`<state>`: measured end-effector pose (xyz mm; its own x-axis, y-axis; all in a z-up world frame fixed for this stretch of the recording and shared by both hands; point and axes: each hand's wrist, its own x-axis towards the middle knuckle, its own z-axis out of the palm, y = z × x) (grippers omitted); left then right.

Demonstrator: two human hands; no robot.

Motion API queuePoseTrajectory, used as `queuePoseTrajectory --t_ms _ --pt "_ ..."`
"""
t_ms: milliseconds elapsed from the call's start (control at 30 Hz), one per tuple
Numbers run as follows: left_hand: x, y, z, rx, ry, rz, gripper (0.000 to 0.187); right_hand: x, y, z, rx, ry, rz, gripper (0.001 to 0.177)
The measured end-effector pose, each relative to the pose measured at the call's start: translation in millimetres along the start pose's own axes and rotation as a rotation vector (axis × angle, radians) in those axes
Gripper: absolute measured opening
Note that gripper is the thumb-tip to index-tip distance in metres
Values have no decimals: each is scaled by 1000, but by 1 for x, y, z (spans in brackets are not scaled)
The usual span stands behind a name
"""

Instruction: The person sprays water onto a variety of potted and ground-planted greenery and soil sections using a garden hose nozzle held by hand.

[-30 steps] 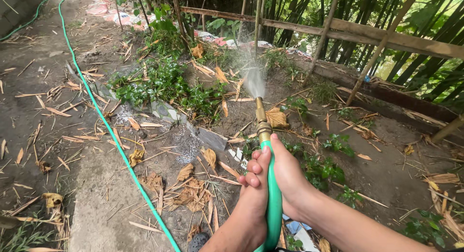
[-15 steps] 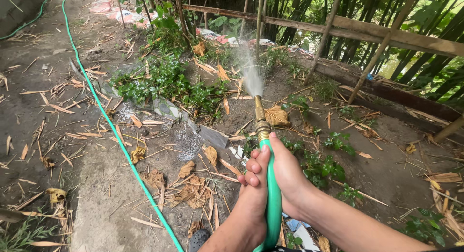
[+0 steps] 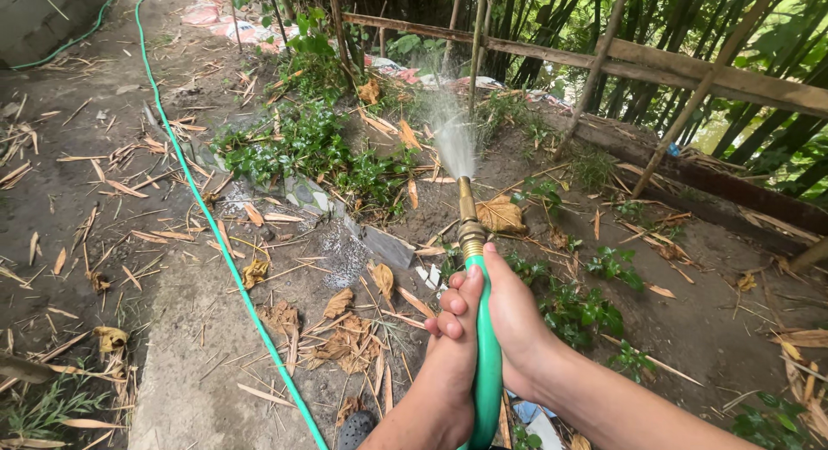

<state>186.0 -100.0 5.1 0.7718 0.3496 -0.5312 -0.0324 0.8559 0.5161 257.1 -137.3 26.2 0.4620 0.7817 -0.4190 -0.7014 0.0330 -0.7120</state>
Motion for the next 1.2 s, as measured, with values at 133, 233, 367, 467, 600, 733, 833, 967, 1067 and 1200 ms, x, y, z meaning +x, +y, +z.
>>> queuePoseTrajectory --t_ms 133,233,367,467,600,733,833,967,1067,1200 --pt "2 0 -4 -3 14 -6 56 3 2 1 6 -9 6 54" --pt "2 1 -5 -23 16 -7 57 4 3 3 11 -11 12 54" --pt "3 5 -9 20 37 -7 56 4 3 9 6 9 24 54" --pt "3 9 -12 18 41 22 56 5 3 15 7 10 33 53" --pt "1 19 -18 23 60 -11 56 11 7 24 19 0 55 53" --pt "-1 32 -27 -15 74 -9 55 22 13 37 -5 1 56 55" --pt "0 44 -37 -17 97 26 55 32 19 49 -14 2 70 55" --pt "3 67 -52 -26 44 35 53 50 23 71 -1 -3 87 55" --pt "10 89 -64 -23 33 33 49 66 26 89 12 -8 70 55" --pt "27 123 -84 -54 -75 74 42 93 27 119 5 0 37 55"
